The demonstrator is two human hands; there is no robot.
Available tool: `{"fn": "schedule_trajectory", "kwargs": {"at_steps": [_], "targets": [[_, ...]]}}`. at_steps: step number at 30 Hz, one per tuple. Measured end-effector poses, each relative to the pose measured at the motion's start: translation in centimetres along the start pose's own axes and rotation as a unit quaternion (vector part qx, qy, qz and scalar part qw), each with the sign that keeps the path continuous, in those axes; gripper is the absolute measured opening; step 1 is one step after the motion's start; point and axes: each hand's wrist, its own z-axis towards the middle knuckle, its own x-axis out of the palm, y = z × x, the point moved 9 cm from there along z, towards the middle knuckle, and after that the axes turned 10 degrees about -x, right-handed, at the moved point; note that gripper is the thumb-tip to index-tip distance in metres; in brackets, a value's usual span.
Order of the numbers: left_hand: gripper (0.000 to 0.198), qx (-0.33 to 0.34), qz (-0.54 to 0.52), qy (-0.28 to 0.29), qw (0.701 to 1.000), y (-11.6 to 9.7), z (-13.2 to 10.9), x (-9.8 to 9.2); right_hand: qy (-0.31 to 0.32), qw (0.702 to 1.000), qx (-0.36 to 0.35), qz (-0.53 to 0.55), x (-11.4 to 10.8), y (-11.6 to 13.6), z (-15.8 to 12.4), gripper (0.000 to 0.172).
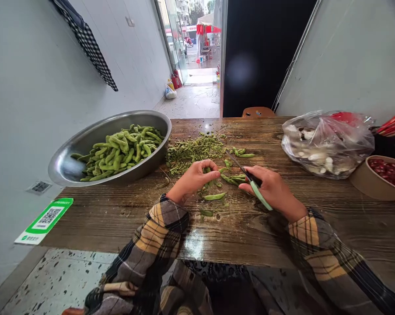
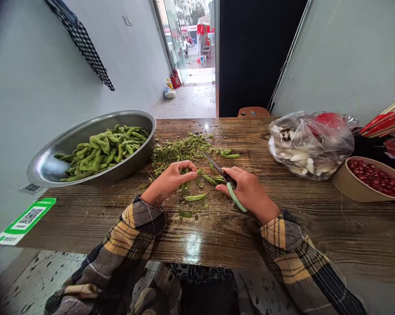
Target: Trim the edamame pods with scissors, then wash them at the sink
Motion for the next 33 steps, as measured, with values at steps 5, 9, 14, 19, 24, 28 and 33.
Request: {"fn": "schedule_trajectory", "kwargs": {"at_steps": [5, 9, 14, 19, 24, 28, 33], "targets": [[0.021, -0.041, -0.2, -0.045, 0.978, 0.9, -0.3, 0.0, 0.05, 0.998, 0.01, 0.038, 0.8, 0.1, 0.0, 0.049], [0.022, -0.067, -0.273, -0.043, 0.959, 1.6, -0.2, 0.9, 0.083, 0.995, 0.008, 0.046, 1.5, 0.4, -0.1, 0.054], [0.018, -0.019, -0.18, -0.015, 0.983, 0.5, -0.3, 2.3, 0.095, 0.994, 0.004, 0.048, 2.0, 0.9, 0.0, 0.053], [0.019, 0.002, -0.123, -0.005, 0.992, -0.3, -0.5, 3.1, 0.084, 0.995, -0.005, 0.056, 2.0, 1.1, 0.1, 0.048], [0.021, -0.01, -0.12, -0.003, 0.993, -0.3, -0.6, 3.0, 0.084, 0.995, -0.009, 0.044, 2.0, 0.9, 0.0, 0.042], [0.02, -0.025, -0.15, 0.0, 0.988, 0.2, -0.4, 3.0, 0.093, 0.995, -0.01, 0.043, 2.0, 1.0, 0.0, 0.039], [0.024, -0.092, -0.306, -0.015, 0.948, 1.8, -0.3, 2.7, 0.055, 0.998, 0.018, 0.033, 1.2, 0.4, 0.1, 0.043]]}}
